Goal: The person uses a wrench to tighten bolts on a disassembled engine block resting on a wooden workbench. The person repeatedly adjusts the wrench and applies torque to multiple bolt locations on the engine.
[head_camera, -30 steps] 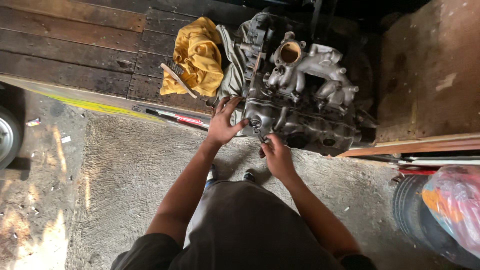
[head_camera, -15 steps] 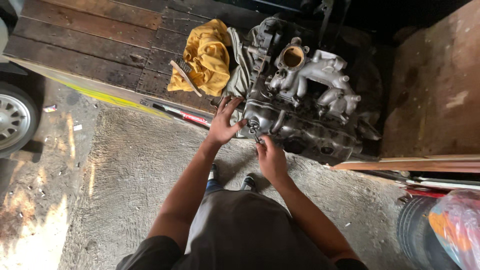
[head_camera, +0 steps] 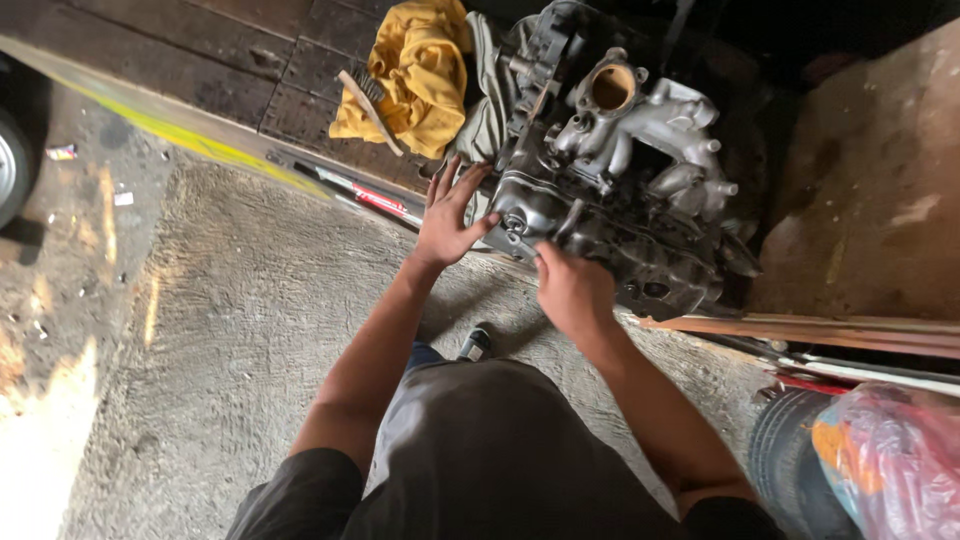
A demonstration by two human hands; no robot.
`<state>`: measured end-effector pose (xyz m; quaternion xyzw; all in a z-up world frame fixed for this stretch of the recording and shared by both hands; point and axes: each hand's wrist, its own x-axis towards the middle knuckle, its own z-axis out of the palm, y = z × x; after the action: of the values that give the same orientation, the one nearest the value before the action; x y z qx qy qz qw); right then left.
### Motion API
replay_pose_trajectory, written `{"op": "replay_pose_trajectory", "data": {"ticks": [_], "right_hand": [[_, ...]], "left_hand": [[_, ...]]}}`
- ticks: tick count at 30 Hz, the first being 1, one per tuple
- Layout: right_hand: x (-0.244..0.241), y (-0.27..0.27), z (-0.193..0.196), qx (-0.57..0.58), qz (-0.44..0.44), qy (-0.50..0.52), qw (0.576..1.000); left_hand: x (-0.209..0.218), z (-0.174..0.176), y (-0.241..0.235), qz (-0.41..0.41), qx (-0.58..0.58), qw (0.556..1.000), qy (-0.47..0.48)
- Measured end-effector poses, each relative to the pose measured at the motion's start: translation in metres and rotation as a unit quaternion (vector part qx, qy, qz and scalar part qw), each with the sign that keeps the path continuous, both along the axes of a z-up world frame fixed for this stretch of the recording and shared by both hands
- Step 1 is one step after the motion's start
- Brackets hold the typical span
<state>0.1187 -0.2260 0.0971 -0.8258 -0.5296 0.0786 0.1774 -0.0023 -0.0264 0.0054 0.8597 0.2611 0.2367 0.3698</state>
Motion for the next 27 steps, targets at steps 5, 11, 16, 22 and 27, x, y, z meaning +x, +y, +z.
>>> {"op": "replay_pose_trajectory", "data": {"ticks": [5, 11, 16, 22, 27], "right_hand": [[0.019, 0.011, 0.029, 0.009, 0.071, -0.049, 0.996], [0.017, 0.002, 0.047, 0.069, 0.034, -0.051, 0.996], [0.009, -0.015, 0.005, -0.099, -0.132, 0.201, 0.966], [-0.007, -0.023, -0.079, 0.128, -0.091, 0.378, 0.913], [-0.009, -0.017, -0.110, 0.150, -0.093, 0.440, 0.881]], "left_hand": [[-0.005, -0.005, -0.007, 0.030, -0.017, 0.999, -0.034], [-0.005, 0.000, -0.002, -0.003, -0.066, 0.997, -0.045], [-0.004, 0.000, -0.001, 0.007, -0.052, 0.998, -0.029], [0.000, 0.011, -0.003, -0.036, -0.065, 0.997, -0.010], [0.004, 0.011, -0.003, -0.028, -0.076, 0.997, 0.013]]}}
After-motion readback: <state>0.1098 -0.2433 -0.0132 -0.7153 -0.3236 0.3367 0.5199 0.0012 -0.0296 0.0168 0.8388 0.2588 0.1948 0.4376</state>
